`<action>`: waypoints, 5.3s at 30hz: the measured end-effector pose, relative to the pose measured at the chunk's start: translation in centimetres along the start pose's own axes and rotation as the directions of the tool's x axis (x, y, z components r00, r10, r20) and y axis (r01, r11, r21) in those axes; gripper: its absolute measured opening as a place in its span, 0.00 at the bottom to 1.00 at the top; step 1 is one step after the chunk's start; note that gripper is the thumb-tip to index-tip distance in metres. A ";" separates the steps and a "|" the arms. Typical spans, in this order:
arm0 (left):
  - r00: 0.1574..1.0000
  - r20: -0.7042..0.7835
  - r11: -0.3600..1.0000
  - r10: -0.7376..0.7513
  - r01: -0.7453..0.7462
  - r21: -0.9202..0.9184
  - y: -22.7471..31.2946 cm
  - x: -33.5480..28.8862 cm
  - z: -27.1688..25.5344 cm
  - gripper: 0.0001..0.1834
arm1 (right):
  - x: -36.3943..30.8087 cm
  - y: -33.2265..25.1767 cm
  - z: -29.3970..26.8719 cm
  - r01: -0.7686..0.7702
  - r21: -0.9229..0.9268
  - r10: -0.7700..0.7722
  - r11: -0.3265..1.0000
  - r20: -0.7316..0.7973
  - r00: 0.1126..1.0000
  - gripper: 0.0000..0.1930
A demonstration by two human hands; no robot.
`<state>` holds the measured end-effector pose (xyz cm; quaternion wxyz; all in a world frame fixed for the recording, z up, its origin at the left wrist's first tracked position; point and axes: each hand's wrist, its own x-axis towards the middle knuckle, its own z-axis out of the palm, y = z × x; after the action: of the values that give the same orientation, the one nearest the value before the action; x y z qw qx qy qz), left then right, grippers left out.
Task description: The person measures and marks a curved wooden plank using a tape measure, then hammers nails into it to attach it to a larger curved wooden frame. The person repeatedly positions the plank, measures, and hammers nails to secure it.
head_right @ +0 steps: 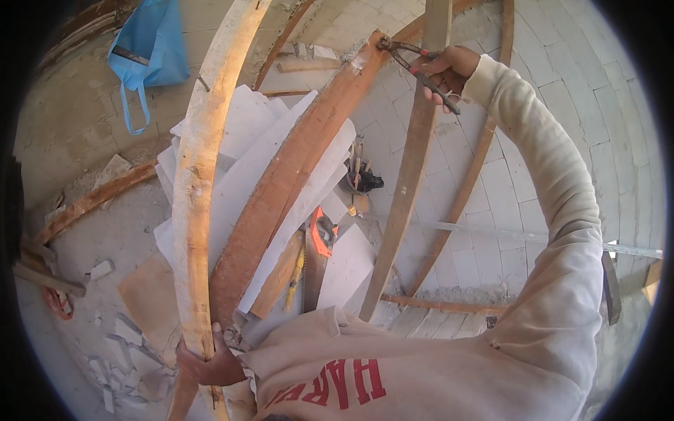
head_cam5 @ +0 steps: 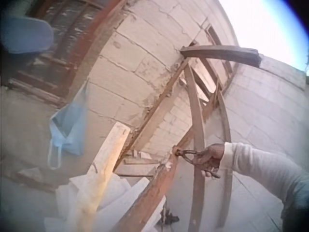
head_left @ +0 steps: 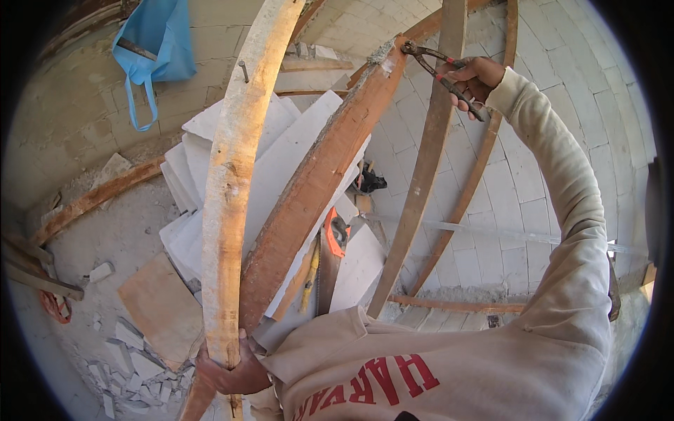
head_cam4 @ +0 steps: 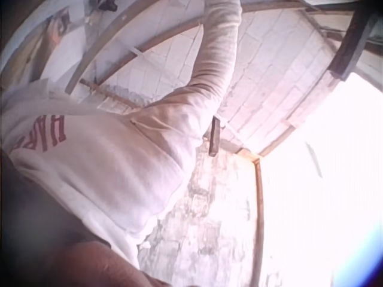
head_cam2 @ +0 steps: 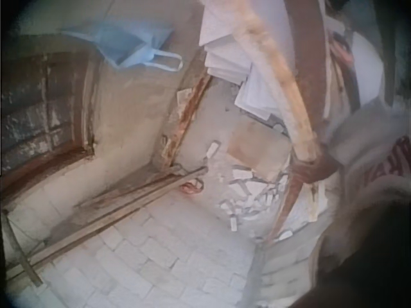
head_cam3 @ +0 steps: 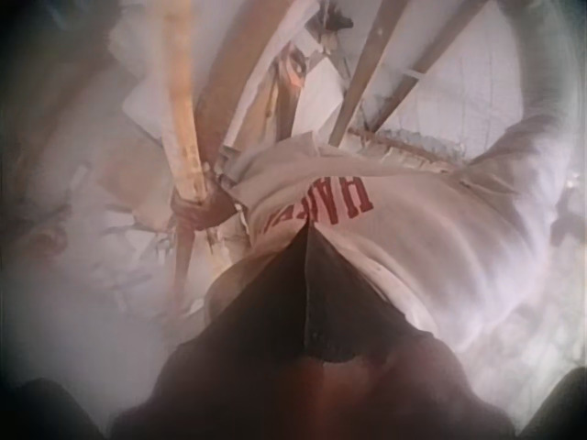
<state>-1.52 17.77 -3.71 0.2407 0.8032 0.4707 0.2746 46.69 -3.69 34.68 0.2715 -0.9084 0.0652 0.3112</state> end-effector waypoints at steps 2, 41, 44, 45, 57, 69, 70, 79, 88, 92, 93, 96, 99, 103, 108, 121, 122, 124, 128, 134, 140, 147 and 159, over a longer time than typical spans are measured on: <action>1.000 0.028 1.000 -0.006 0.006 -0.017 0.1 -0.2 -0.1 0.36 | 1.7 4.3 4.1 0.137 0.125 -0.113 0.983 -0.182 0.977 0.16; 0.961 0.021 0.961 0.276 -0.276 0.032 5.8 -1.0 -7.9 0.36 | 5.9 62.8 41.5 -0.114 0.845 0.170 0.523 0.027 0.985 0.30; 0.944 0.011 0.943 0.331 -0.330 -0.031 8.4 0.6 -5.1 0.35 | 12.5 67.2 42.9 0.165 0.269 -0.028 0.949 -0.451 0.892 0.29; 0.951 0.023 0.949 0.310 -0.308 -0.062 8.5 0.9 -4.7 0.35 | 12.1 64.8 42.4 0.089 0.120 -0.020 0.989 -0.482 0.876 0.28; 0.938 0.044 0.937 0.344 -0.340 -0.084 21.2 3.6 3.0 0.32 | 8.6 60.1 41.8 -0.020 -0.081 -0.041 0.997 -0.687 0.725 0.24; 0.911 0.020 0.885 0.412 -0.395 -0.248 24.4 4.0 6.1 0.34 | 10.2 61.3 43.4 0.027 -0.134 -0.122 0.991 -0.779 0.615 0.25; 0.918 0.049 0.901 0.393 -0.375 -0.217 25.0 3.8 6.4 0.34 | 10.0 61.8 43.3 0.018 -0.120 -0.103 0.993 -0.763 0.638 0.26; 0.917 0.063 0.918 0.394 -0.389 -0.079 25.8 3.8 8.0 0.31 | 9.1 59.8 41.2 0.037 -0.042 -0.055 0.998 -0.689 0.722 0.26; 0.915 0.169 0.903 0.368 -0.394 0.171 26.9 3.3 8.3 0.38 | 9.6 61.4 41.7 0.129 -0.137 -0.188 0.982 -0.687 0.702 0.31; 0.911 0.137 0.895 0.388 -0.408 0.178 26.6 3.5 8.7 0.38 | 8.2 61.3 39.2 0.214 -0.243 -0.317 0.946 -0.559 0.766 0.41; 0.912 0.144 0.902 0.383 -0.404 0.156 26.5 3.5 8.8 0.38 | 8.5 61.8 39.3 0.235 -0.241 -0.333 0.942 -0.559 0.760 0.41; 0.916 0.137 0.911 0.376 -0.393 0.125 25.2 4.0 8.7 0.35 | 9.2 62.5 39.8 0.263 -0.265 -0.369 0.928 -0.539 0.757 0.42; 0.914 0.080 0.908 0.398 -0.405 0.106 24.5 4.0 9.2 0.34 | 9.7 63.3 41.1 0.326 -0.259 -0.416 0.909 -0.605 0.679 0.43; 0.928 0.104 0.916 0.358 -0.371 0.154 24.4 3.9 8.5 0.34 | 9.2 63.0 41.8 0.256 -0.213 -0.332 0.943 -0.552 0.765 0.43; 0.931 0.112 0.908 0.346 -0.363 0.210 24.9 5.0 9.5 0.38 | 9.4 61.7 40.0 0.234 -0.395 -0.453 0.888 -0.669 0.589 0.39; 0.986 0.116 0.820 0.119 -0.032 -0.572 14.7 -5.4 0.2 0.22 | 4.2 54.5 36.8 0.264 -0.216 -0.334 0.940 -0.437 0.835 0.23; 0.975 0.196 0.835 0.104 0.021 -0.550 12.2 -7.4 -0.4 0.18 | 4.1 53.9 37.9 0.337 -0.242 -0.407 0.910 -0.370 0.835 0.22; 0.924 0.381 0.861 0.022 0.177 -0.477 6.7 -12.1 -1.1 0.13 | 3.2 51.6 39.8 0.476 -0.239 -0.519 0.846 -0.170 0.837 0.20; 0.741 0.655 0.936 -0.150 0.320 -0.148 -4.2 -21.2 -0.7 0.13 | 2.4 48.8 45.2 0.662 -0.214 -0.593 0.718 0.310 0.743 0.20; 0.718 0.620 0.884 -0.317 0.460 -0.080 -8.9 -27.3 1.7 0.21 | -0.5 46.0 49.3 0.944 -0.265 -0.580 0.197 0.745 0.330 0.40; 0.488 0.762 0.702 -0.426 0.709 -0.062 -10.7 -27.8 7.1 0.26 | -3.6 44.0 55.8 0.888 -0.438 -0.554 0.140 0.708 0.437 0.51; 0.420 0.757 0.313 -0.501 0.903 -0.294 -8.7 -29.5 2.7 0.36 | -8.1 40.9 53.4 0.986 -0.156 -0.716 0.054 0.682 0.147 0.40; 0.830 0.558 -0.502 0.011 0.487 -0.715 -5.2 -29.6 -3.7 0.32 | -13.6 36.2 50.0 0.766 0.495 -0.795 0.410 0.606 0.034 0.32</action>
<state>-19.24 -5.77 -10.66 0.9202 0.1059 0.1609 0.3408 -1.08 -8.25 -6.51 0.4076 -0.5487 -0.5589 0.4695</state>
